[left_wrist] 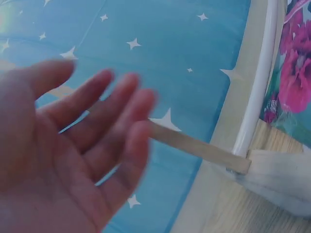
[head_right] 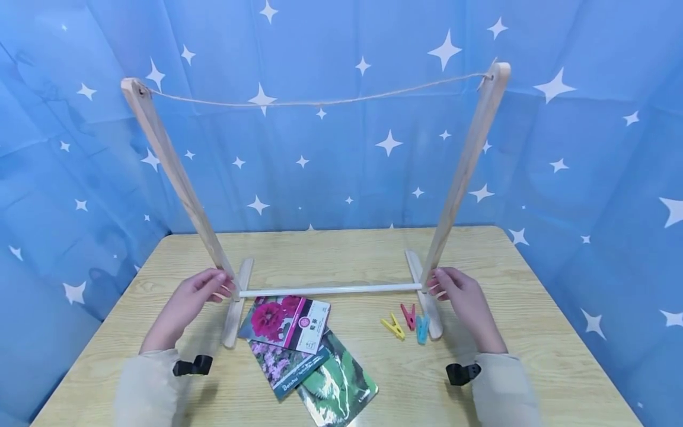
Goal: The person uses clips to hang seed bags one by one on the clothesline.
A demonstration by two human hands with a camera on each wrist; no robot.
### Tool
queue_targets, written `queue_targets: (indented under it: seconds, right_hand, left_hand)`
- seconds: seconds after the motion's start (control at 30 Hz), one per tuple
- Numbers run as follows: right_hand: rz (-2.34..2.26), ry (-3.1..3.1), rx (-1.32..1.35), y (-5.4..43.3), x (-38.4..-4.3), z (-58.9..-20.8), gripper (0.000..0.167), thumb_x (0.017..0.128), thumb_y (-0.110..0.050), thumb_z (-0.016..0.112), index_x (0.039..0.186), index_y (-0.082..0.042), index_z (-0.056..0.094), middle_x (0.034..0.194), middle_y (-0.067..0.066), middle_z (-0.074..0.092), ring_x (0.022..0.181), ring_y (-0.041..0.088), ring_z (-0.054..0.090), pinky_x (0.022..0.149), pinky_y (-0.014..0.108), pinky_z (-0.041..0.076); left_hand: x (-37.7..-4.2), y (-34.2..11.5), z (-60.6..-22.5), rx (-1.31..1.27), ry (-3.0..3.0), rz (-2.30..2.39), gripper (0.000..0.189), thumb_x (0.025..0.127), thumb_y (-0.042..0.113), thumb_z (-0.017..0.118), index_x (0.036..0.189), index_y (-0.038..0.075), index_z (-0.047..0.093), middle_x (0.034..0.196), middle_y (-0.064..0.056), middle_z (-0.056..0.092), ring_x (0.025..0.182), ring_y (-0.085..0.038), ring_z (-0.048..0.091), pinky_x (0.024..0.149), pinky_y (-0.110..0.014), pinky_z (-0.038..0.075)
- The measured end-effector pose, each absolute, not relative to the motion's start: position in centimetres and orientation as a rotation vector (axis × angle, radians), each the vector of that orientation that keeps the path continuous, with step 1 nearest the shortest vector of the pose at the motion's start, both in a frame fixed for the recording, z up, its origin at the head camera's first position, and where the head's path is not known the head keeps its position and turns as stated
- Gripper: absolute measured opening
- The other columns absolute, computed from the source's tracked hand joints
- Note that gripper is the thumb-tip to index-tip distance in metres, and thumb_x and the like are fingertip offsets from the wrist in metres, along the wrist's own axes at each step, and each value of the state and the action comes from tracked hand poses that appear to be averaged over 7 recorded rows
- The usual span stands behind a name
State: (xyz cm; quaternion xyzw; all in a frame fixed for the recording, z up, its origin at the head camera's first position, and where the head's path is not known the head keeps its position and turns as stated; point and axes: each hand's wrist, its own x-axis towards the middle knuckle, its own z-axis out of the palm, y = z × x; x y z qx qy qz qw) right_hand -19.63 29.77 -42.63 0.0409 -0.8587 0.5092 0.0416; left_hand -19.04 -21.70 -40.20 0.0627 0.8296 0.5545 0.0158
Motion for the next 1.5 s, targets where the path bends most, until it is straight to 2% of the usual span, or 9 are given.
queue_targets:
  seconds: [0.17, 0.5, 0.6, 0.83, 0.97, 1.1, 1.2, 1.5]
  right_hand:
    - [1.689, -2.679, 0.202, 28.4, -20.0, -43.6, 0.052, 0.095, -0.043, 0.032, 0.122, -0.001, 0.047, 0.105, 0.02, 0.058, 0.089, 0.027, 0.058, 0.073, 0.038, 0.049]
    - [1.815, -2.629, 0.226, 26.9, -20.5, -44.1, 0.046, 0.093, -0.041, 0.039, 0.122, -0.007, 0.049, 0.106, 0.02, 0.058, 0.09, 0.032, 0.057, 0.075, 0.042, 0.047]
    - [1.796, -2.666, 0.196, 27.1, -20.4, -44.2, 0.049, 0.093, -0.042, 0.039, 0.124, -0.006, 0.047, 0.107, 0.021, 0.057, 0.089, 0.03, 0.056, 0.075, 0.039, 0.048]
    - [1.775, -2.785, 0.154, 28.8, -20.5, -44.1, 0.05, 0.091, -0.042, 0.044, 0.126, -0.006, 0.047, 0.104, 0.02, 0.056, 0.086, 0.027, 0.054, 0.073, 0.037, 0.047]
    - [1.807, -2.851, 0.168, 30.0, -20.3, -44.2, 0.049, 0.092, -0.039, 0.046, 0.126, -0.003, 0.046, 0.099, 0.021, 0.055, 0.079, 0.025, 0.053, 0.069, 0.036, 0.047]
    - [1.931, -2.9, 0.161, 30.7, -20.3, -44.4, 0.051, 0.092, -0.036, 0.047, 0.126, 0.001, 0.044, 0.095, 0.021, 0.054, 0.075, 0.023, 0.053, 0.065, 0.036, 0.048]
    - [2.018, -2.934, 0.138, 30.7, -20.3, -44.5, 0.053, 0.091, -0.035, 0.049, 0.127, 0.003, 0.042, 0.092, 0.021, 0.054, 0.075, 0.023, 0.054, 0.065, 0.039, 0.049]
    - [2.014, -2.961, 0.18, 29.8, -20.4, -44.7, 0.05, 0.091, -0.029, 0.051, 0.127, 0.005, 0.039, 0.089, 0.02, 0.057, 0.076, 0.027, 0.058, 0.063, 0.04, 0.05]
  left_hand:
    - [-18.7, -21.4, -40.1, 0.213, 2.468, 1.609, 0.043, 0.089, 0.046, 0.046, 0.116, 0.013, 0.054, 0.104, -0.009, 0.058, 0.094, -0.023, 0.058, 0.082, -0.044, 0.043]
    - [-18.7, -20.8, -39.2, 0.233, 2.384, 1.769, 0.04, 0.089, 0.045, 0.046, 0.116, 0.017, 0.053, 0.107, -0.008, 0.058, 0.097, -0.025, 0.056, 0.083, -0.045, 0.043]
    - [-18.7, -20.4, -39.2, 0.242, 2.337, 1.824, 0.039, 0.09, 0.043, 0.046, 0.117, 0.017, 0.053, 0.109, -0.01, 0.057, 0.097, -0.028, 0.056, 0.084, -0.046, 0.042]
    - [-19.2, -19.6, -39.8, 0.161, 2.364, 1.735, 0.036, 0.087, 0.045, 0.051, 0.113, 0.02, 0.056, 0.106, -0.007, 0.059, 0.095, -0.026, 0.058, 0.078, -0.04, 0.046]
    - [-19.7, -19.0, -40.7, 0.168, 2.372, 1.674, 0.037, 0.088, 0.044, 0.05, 0.114, 0.019, 0.055, 0.105, -0.005, 0.059, 0.095, -0.028, 0.057, 0.076, -0.038, 0.046]
    - [-20.0, -18.6, -41.6, 0.151, 2.378, 1.638, 0.036, 0.09, 0.041, 0.049, 0.115, 0.016, 0.055, 0.104, -0.009, 0.059, 0.093, -0.03, 0.057, 0.075, -0.041, 0.046]
    - [-20.2, -18.1, -42.2, 0.121, 2.374, 1.606, 0.033, 0.09, 0.038, 0.049, 0.115, 0.016, 0.055, 0.103, -0.012, 0.059, 0.089, -0.029, 0.057, 0.074, -0.043, 0.045]
    - [-20.8, -16.5, -43.9, 0.207, 2.387, 1.486, 0.037, 0.093, 0.031, 0.046, 0.122, 0.009, 0.049, 0.096, -0.011, 0.062, 0.08, -0.025, 0.06, 0.069, -0.037, 0.048]
